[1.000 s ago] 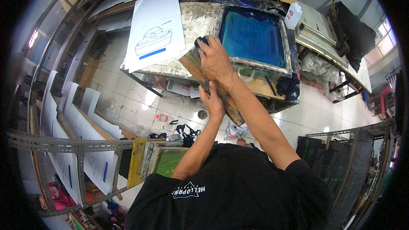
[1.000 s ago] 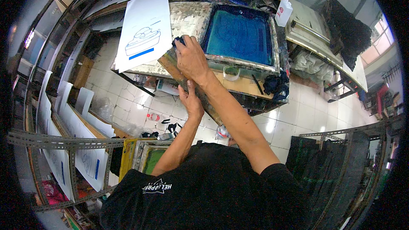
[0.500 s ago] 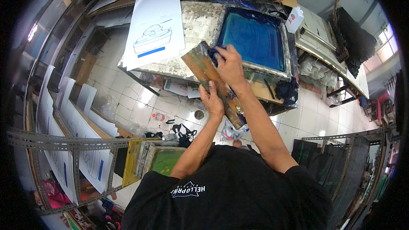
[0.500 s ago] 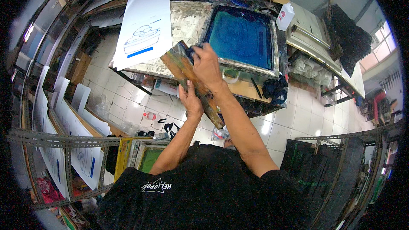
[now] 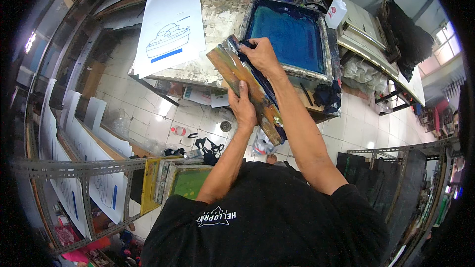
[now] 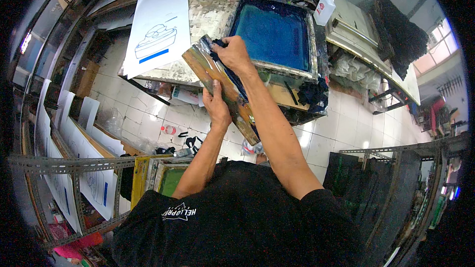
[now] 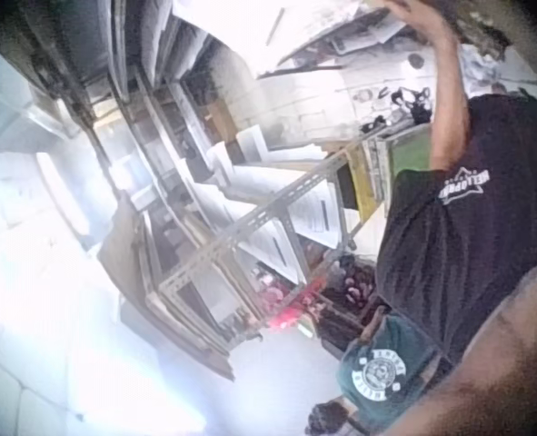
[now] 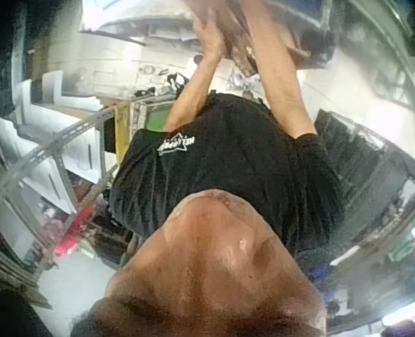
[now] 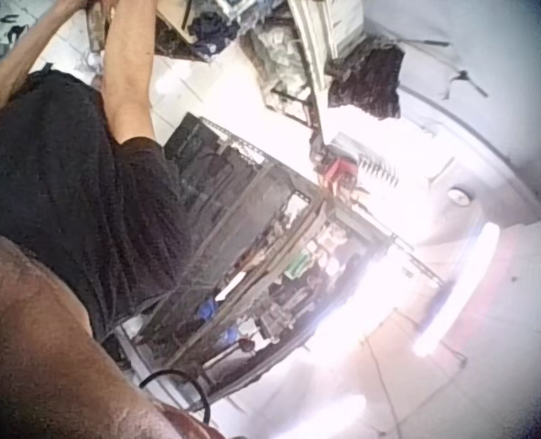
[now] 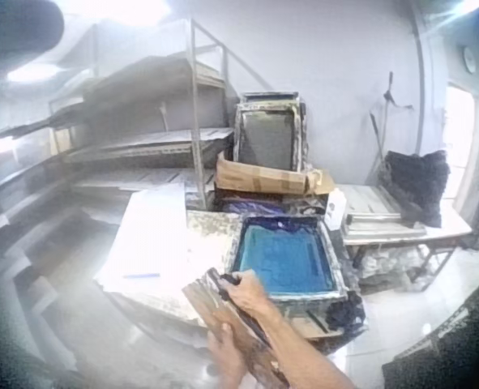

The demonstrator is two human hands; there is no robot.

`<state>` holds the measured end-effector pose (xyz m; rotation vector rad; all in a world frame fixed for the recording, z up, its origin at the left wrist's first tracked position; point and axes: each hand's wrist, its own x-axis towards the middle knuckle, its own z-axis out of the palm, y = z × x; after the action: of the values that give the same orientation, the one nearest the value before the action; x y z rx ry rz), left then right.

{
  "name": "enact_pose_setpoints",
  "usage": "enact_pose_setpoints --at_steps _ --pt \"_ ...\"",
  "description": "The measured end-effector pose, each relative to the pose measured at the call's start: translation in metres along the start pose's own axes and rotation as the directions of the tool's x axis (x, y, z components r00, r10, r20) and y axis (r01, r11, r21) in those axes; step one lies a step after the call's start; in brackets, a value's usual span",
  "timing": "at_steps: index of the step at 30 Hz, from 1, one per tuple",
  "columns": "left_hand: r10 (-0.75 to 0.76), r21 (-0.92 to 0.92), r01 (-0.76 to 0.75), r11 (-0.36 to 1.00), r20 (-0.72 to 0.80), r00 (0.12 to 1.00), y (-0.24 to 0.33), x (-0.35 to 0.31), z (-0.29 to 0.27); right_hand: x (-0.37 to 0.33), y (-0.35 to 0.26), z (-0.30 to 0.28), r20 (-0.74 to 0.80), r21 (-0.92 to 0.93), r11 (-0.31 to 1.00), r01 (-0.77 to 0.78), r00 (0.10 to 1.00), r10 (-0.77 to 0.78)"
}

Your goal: The person sits on the floor and cleans several squeegees using a dark cloth. They wipe the rubber blades and wooden handles of each squeegee, occasionally dipping the cloth into a container of liquid to wet it before continuing to clean the tools.

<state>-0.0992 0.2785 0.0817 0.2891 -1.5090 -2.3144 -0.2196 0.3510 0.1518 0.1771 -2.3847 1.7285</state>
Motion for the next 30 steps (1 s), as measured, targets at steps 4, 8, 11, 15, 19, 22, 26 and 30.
enact_pose_setpoints --at_steps 4,8,11,15,19,22,26,30 --pt "-0.041 -0.029 0.04 0.999 -0.037 0.998 -0.002 0.002 -0.006 -0.01 0.016 -0.001 0.053 -0.048 0.998 -0.029 0.998 0.032" --pt "-0.057 -0.119 0.047 0.992 -0.086 0.995 -0.003 0.01 -0.012 -0.032 0.023 -0.004 0.149 -0.119 0.987 -0.111 0.981 0.128" --pt "-0.11 -0.159 0.093 0.983 -0.101 0.989 0.003 0.012 -0.007 -0.041 0.049 -0.005 0.111 -0.016 0.996 -0.09 0.99 0.091" --pt "-0.159 -0.197 0.127 0.972 -0.154 0.975 -0.009 0.016 -0.017 -0.056 0.042 -0.01 0.173 -0.182 0.959 -0.219 0.953 0.251" --pt "-0.196 -0.221 0.153 0.963 -0.186 0.963 -0.02 0.018 -0.02 -0.066 0.048 -0.02 0.232 -0.232 0.927 -0.294 0.909 0.346" --pt "-0.263 -0.228 0.206 0.951 -0.257 0.93 -0.018 0.017 -0.019 -0.076 0.056 -0.024 0.257 -0.239 0.917 -0.32 0.89 0.378" --pt "-0.284 -0.263 0.22 0.939 -0.237 0.929 -0.013 0.015 -0.021 -0.086 0.051 -0.031 0.281 -0.241 0.906 -0.348 0.869 0.408" --pt "-0.304 -0.257 0.237 0.937 -0.265 0.915 -0.02 0.018 -0.025 -0.094 0.051 -0.039 0.282 -0.263 0.904 -0.338 0.869 0.407"
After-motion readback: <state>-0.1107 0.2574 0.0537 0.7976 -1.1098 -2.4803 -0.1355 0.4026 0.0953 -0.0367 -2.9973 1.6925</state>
